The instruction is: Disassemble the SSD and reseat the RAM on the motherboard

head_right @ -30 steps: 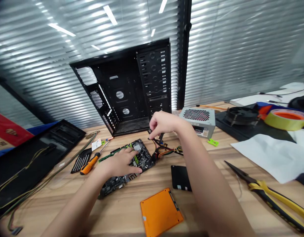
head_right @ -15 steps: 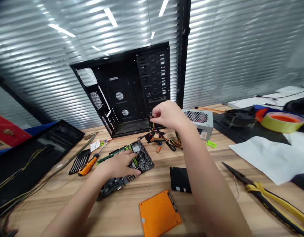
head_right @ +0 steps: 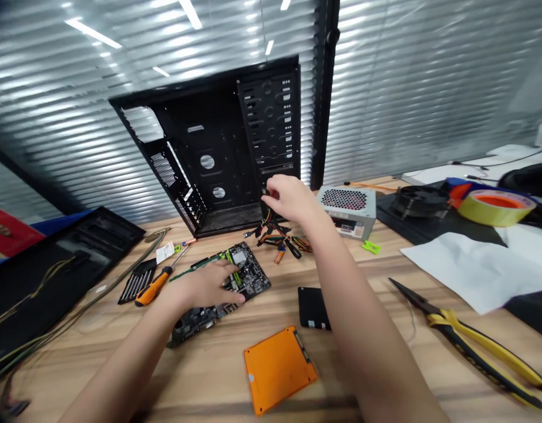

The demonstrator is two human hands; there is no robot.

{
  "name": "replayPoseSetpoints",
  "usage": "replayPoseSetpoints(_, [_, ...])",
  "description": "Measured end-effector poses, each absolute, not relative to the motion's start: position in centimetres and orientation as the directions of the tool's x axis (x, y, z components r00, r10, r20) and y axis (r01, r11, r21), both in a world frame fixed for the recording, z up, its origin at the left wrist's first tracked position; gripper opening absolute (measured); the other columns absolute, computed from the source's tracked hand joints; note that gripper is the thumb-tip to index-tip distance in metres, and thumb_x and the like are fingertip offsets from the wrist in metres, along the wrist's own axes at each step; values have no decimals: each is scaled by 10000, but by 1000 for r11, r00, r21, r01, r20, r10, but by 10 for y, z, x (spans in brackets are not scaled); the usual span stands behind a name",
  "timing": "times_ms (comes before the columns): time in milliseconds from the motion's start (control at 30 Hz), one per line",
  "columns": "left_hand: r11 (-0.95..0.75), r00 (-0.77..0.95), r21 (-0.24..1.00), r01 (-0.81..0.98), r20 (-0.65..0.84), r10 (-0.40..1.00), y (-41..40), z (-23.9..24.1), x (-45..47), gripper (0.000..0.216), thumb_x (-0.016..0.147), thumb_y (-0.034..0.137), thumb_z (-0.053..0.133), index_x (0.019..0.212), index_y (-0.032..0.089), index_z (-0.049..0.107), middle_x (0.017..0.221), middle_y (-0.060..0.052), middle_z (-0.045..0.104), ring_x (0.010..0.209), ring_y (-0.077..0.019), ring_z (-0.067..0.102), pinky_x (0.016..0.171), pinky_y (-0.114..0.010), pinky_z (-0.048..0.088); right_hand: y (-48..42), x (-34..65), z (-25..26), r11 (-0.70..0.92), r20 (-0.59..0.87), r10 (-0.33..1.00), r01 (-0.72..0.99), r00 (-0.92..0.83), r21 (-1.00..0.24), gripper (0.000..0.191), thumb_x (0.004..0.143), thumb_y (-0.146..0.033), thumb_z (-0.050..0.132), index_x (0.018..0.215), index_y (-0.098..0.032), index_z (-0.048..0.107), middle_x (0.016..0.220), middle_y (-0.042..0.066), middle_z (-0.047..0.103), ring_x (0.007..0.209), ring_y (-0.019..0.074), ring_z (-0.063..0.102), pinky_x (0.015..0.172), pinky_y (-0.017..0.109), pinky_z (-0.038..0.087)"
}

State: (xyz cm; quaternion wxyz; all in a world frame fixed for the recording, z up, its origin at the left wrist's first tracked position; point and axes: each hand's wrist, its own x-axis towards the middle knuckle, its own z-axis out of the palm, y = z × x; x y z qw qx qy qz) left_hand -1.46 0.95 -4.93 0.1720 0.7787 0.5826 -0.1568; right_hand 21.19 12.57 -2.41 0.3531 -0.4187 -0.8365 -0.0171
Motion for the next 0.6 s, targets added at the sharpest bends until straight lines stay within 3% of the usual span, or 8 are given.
replayPoseSetpoints(100, [-259,273,94,961,-451,850,10,-47,-15,835,745,619,583,1407,134,429,1487,-171,390,1347,-330,389,1072,-396,351,134,210,-33,646,608,713,666,-350,-373,128,836,-278,552,756,-192,499,873,69,567,781,193,525,703,303,389])
replayPoseSetpoints(300, [-254,263,84,964,-462,847,13,-47,-16,842,727,617,604,1386,116,450,1464,-181,418,1317,-337,421,1058,-387,362,136,204,-44,540,363,817,372,-448,-755,242,883,-326,512,749,-232,334,756,7,646,710,164,631,633,262,447])
replayPoseSetpoints(433, [-258,276,102,961,-434,857,14,-48,-15,674,703,598,632,1214,160,590,1302,-152,578,1164,-319,549,943,-349,435,129,201,-41,516,319,768,241,-556,-822,319,818,-404,609,707,-225,369,653,-21,612,614,145,604,575,253,442])
replayPoseSetpoints(600, [-265,302,145,953,-473,828,16,-48,-13,398,690,537,662,899,198,665,939,-66,696,859,-253,634,674,-293,446,130,195,-43,571,307,690,233,-656,-787,397,643,-430,755,611,-190,441,585,-49,528,569,105,491,542,235,376])
